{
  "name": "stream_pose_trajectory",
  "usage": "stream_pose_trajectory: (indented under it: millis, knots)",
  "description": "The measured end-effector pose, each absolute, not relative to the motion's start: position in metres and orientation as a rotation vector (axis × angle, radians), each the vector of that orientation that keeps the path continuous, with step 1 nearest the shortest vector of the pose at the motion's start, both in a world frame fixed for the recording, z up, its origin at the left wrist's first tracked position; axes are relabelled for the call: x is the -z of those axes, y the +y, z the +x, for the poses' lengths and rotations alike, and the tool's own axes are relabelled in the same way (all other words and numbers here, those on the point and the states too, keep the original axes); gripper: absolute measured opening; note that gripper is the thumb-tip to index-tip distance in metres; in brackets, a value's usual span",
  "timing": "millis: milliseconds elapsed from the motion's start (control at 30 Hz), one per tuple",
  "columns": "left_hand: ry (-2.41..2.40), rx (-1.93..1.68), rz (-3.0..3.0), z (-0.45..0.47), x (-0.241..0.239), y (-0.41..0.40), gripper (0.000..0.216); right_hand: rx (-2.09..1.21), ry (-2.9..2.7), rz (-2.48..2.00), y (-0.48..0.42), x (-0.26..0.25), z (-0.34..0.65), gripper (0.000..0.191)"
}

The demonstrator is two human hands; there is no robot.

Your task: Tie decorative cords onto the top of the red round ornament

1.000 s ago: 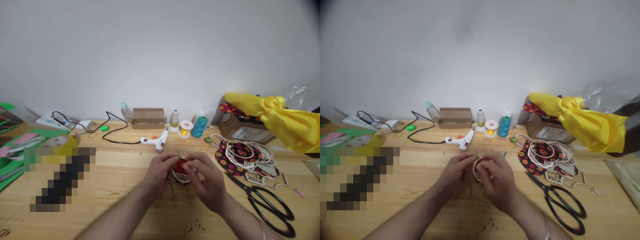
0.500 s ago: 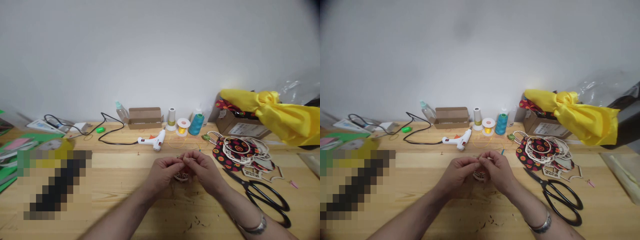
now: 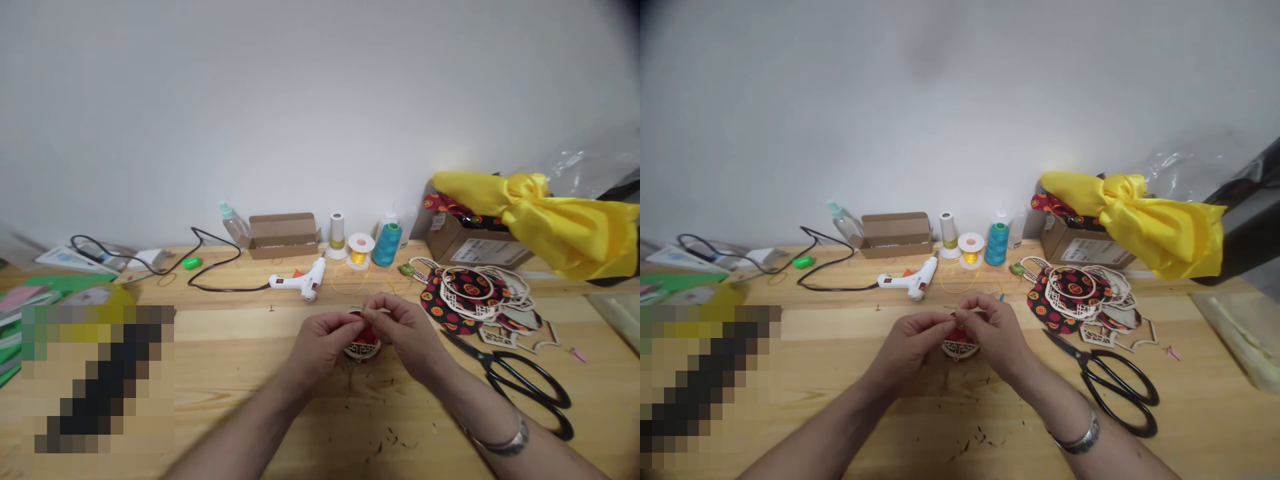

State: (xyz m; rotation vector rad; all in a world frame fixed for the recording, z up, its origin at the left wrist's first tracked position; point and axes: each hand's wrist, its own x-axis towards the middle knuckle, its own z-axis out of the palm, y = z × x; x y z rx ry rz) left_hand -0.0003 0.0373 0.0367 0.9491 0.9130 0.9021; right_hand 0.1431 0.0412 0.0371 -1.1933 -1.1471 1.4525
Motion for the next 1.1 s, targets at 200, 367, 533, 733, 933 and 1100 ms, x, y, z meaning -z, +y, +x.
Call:
stream_pose_trajectory:
  millis: [200, 367, 533, 733, 933, 1100]
  knots:
    - [0.978, -0.905, 0.956, 0.0003, -0.0354, 0.0380, 0.017, -1.439, -1.157, -1.205, 0.0415, -0.0376, 0.1432, 0.019]
    - [0.994, -0.917, 0.967, -0.0003, -0.0373, 0.0384, 0.017, -1.464, -1.167, -1.258, 0.0437, -0.0350, 0.1421, 0.021]
    - [0.984, -0.916, 0.951, -0.0004, -0.0355, 0.0391, 0.017, -1.469, -1.130, -1.290, 0.0443, -0.0310, 0.1399, 0.021]
    - [1.011, -0.914, 0.930, 0.0006, -0.0344, 0.0385, 0.019, -1.481, -1.088, -1.273, 0.0438, -0.0308, 0.1392, 0.022]
    - [1.012, -0.889, 0.966, -0.0007, -0.0382, 0.0385, 0.019, -1.467, -1.150, -1.269, 0.0428, -0.0334, 0.1404, 0.021]
    - [0.994, -0.884, 0.995, -0.0007, -0.0384, 0.0396, 0.022, -1.439, -1.223, -1.279, 0.0429, -0.0347, 0.1417, 0.020]
